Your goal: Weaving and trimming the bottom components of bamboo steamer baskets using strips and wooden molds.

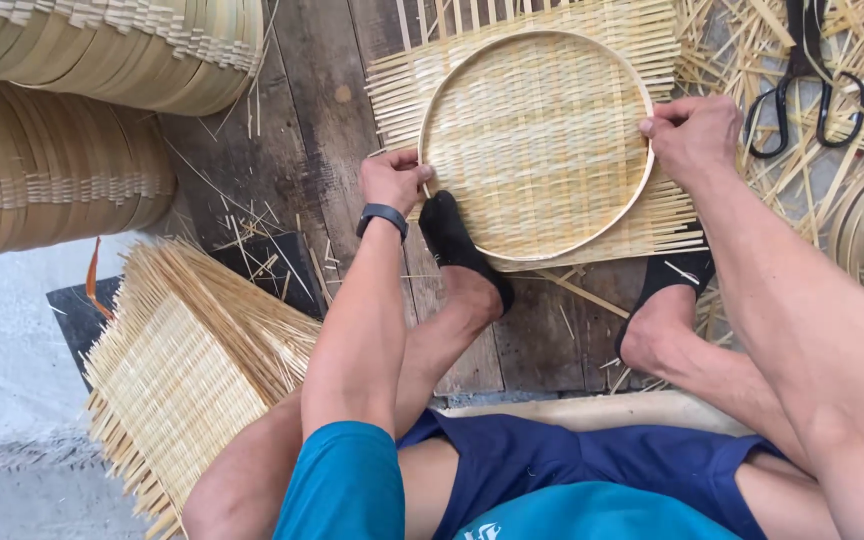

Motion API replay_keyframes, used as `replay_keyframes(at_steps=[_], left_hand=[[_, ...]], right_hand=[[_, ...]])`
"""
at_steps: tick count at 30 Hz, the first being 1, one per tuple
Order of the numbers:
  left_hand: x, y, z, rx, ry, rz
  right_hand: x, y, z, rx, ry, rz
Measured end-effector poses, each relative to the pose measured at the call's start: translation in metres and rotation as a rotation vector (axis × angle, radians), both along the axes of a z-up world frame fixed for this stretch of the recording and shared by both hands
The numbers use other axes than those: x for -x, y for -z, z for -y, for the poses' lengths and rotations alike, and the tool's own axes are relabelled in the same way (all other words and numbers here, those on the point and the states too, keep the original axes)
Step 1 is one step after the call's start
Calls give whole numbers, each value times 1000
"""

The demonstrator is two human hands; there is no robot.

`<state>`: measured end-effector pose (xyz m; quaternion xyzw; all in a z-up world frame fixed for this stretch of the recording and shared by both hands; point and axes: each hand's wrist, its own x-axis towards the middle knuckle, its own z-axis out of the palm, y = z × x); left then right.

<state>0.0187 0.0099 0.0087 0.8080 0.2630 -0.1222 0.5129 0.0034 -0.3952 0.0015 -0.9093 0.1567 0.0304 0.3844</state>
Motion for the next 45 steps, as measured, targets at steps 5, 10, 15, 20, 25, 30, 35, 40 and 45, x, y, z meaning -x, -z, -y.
replay_keyframes(at_steps=[5, 10, 15, 20, 25, 30, 35, 40, 45], left_hand=[[14, 9, 2, -33, -40, 60], [21, 46, -11, 60, -67, 121], [24, 48, -18, 218, -89, 96], [13, 37, -22, 307, -116, 7], [-23, -21, -7, -40, 172, -121], [-83, -24, 58, -579, 518, 358], [-119, 33, 91, -438, 671, 466], [-116, 16, 94, -376, 607, 277], [-120, 13, 94, -416, 674, 264]], right_hand=[[4, 1, 4, -107, 6, -62], [-2, 1, 7, -124, 3, -99], [2, 16, 16, -97, -48, -56], [-9, 41, 35, -301, -98, -176], [2, -32, -23, 38, -266, 61], [60, -72, -147, 322, -864, 274], [88, -11, -166, 657, -1039, 412], [84, -32, -164, 426, -934, 378], [-22, -39, -124, 74, -858, 447]])
